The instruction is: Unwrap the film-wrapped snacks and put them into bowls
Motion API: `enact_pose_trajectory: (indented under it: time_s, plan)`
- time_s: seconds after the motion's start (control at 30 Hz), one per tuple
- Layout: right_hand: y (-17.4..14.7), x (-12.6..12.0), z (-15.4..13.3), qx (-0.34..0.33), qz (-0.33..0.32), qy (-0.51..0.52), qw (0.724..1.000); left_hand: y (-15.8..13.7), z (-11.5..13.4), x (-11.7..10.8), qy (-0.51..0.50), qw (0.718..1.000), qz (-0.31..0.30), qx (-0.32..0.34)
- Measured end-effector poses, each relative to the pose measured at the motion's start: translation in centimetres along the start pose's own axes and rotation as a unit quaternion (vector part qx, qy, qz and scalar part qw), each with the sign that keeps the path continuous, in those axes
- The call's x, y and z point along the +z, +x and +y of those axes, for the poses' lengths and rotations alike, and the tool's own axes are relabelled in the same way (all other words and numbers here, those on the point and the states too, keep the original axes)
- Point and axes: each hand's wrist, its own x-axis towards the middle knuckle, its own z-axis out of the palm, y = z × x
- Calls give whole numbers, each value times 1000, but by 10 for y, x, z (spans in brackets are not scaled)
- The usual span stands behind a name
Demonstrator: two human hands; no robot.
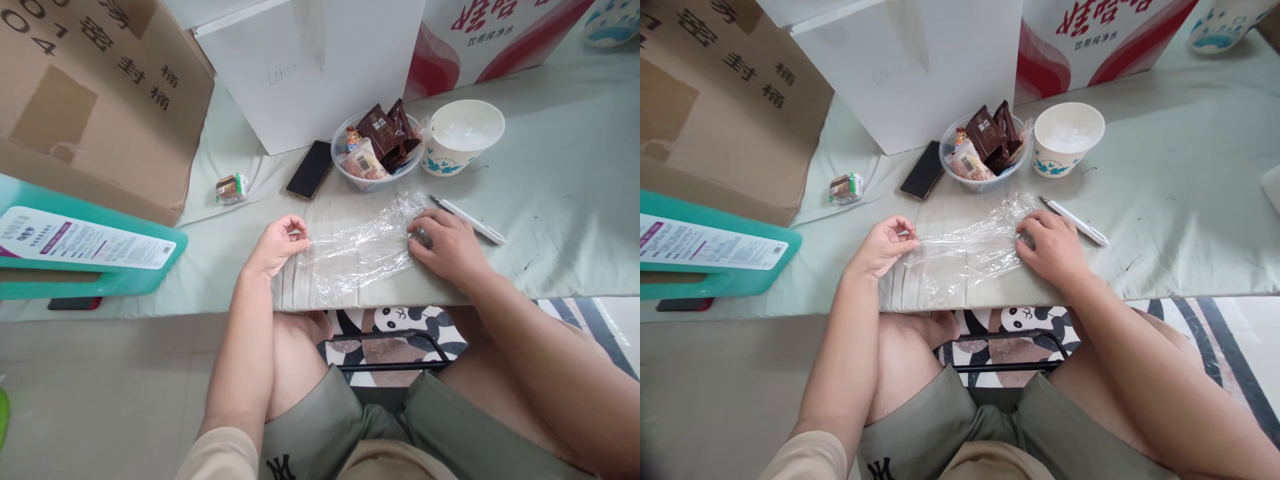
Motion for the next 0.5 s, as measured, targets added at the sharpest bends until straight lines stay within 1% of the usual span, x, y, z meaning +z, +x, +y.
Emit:
enact_pose_trajectory:
  time_s: [0.2,0.4,0.5]
  plan:
    - [1,0,1,8,-5,1,1000,1,3,-1,-6,999,39,8]
    - [0,1,1,9,1,0,1000,2,2,-4,-6,999,41,7]
    - [0,1,1,8,2,2,1000,3,3,-4,-18,998,56,8]
